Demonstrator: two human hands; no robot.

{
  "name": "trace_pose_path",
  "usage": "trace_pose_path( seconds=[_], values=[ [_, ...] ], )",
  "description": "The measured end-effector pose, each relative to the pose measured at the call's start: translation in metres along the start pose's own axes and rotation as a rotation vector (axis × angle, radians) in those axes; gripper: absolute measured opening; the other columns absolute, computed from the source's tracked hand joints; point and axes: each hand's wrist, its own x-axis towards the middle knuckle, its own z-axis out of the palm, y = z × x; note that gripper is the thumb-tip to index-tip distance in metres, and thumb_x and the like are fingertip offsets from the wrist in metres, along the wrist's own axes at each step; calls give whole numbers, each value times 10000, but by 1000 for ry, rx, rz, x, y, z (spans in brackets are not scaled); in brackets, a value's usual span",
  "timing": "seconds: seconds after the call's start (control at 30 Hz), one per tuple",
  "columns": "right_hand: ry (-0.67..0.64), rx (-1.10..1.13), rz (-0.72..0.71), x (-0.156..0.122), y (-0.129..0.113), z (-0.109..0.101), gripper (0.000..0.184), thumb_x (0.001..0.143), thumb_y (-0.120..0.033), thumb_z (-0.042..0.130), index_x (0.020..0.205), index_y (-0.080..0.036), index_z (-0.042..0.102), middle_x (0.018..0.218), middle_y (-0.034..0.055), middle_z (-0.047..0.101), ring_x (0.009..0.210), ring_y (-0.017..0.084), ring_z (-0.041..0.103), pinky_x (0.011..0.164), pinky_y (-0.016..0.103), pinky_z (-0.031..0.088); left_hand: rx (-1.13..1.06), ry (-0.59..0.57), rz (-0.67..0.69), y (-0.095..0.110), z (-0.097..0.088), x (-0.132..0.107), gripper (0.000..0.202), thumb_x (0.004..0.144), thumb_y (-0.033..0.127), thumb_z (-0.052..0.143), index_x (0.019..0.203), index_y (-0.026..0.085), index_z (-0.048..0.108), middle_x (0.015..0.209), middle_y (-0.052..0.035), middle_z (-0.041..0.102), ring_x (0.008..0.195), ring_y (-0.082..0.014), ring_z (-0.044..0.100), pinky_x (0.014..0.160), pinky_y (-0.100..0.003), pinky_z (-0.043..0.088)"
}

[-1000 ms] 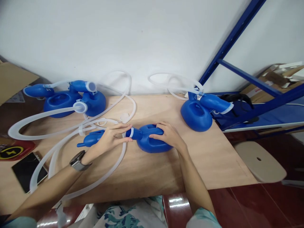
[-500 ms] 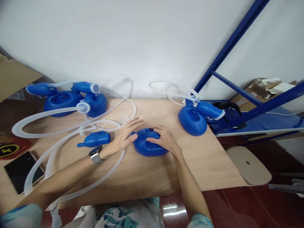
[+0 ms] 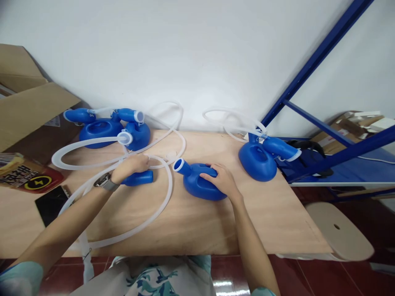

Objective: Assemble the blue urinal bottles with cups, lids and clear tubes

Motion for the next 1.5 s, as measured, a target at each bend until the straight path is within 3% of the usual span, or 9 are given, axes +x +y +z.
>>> trace_pose_path(
  seconds=[0.43, 0.6, 0.7, 0.8, 0.9, 1.0, 1.1, 1.33, 1.5],
  values=[
    [127, -73, 9, 5, 20, -11, 479, 911, -660, 659, 1097, -224, 729, 1238, 141, 765, 1202, 368, 685, 1110, 592, 484, -15, 52, -20, -28, 17, 9, 218, 957, 154, 477, 773, 176, 591, 933, -128, 701, 924, -251, 616, 864, -341, 420],
    [359, -156, -149, -4, -24, -8, 445, 955, -587, 662, 1250, -256, 691, 1326, 146, 719, 1319, 414, 612, 1239, 658, 329, -172, 46, 58, -22, -2, -4, 207, 966, 280, 515, 817, 187, 625, 947, -121, 720, 895, -266, 666, 845, -356, 479],
    [187, 101, -219, -8, -75, 18, 389, 995, -522, 641, 1321, -309, 658, 1319, 99, 721, 1267, 346, 662, 1151, 533, 492, -352, 12, 182, -1, -8, -26, 222, 996, 367, 518, 966, 207, 669, 996, -81, 753, 893, -231, 696, 836, -336, 536],
    [-59, 307, -279, -4, -113, 63, 761, 926, -559, 726, 1582, -316, 425, 1609, 102, 514, 1487, 347, 487, 1234, 551, 413, -667, -17, 324, 28, -4, -51, 305, 1041, 467, 504, 1057, 220, 682, 1019, -67, 775, 912, -211, 724, 832, -327, 585],
    [-75, 521, -186, 3, -124, 105, 583, 1005, -504, 601, 1535, -308, 458, 1576, 109, 517, 1425, 297, 529, 1170, 492, 466, -826, 94, 367, 40, 5, -66, 318, 1053, 455, 520, 1091, 204, 711, 1064, -83, 789, 985, -233, 743, 894, -363, 602],
    [-21, 777, 60, 9, -115, 132, 215, 990, -413, 577, 1143, -278, 642, 1116, 55, 675, 1006, 230, 649, 845, 362, 570, -518, 264, 341, 21, 16, -73, 320, 1055, 379, 539, 1272, 219, 711, 1307, -123, 733, 1191, -282, 699, 1045, -444, 555],
    [-86, 1051, 320, 14, -102, 143, 134, 902, -367, 621, 855, -262, 552, 694, -46, 471, 590, 144, 432, 532, 255, 401, -124, 275, 311, -10, 29, -79, 433, 1009, 341, 634, 1433, 257, 641, 1557, -173, 559, 1423, -371, 546, 1146, -552, 468],
    [-307, 1285, 448, 26, -96, 126, 364, 801, -612, 547, 780, -253, 492, 688, -30, 507, 451, 108, 308, 421, 271, 253, 175, 223, 191, -17, 31, -97, 680, 917, 365, 766, 1550, 267, 538, 1438, -179, 665, 1308, -401, 637, 1028, -473, 525],
    [-99, 1274, 403, 24, -111, 120, 304, 784, -514, 625, 751, -244, 489, 697, -31, 509, 529, 120, 424, 501, 260, 330, 71, 402, 322, 20, 7, -108, 604, 969, 515, 689, 1510, 269, 580, 1447, -145, 677, 1235, -373, 684, 1057, -486, 514]
  ],
)
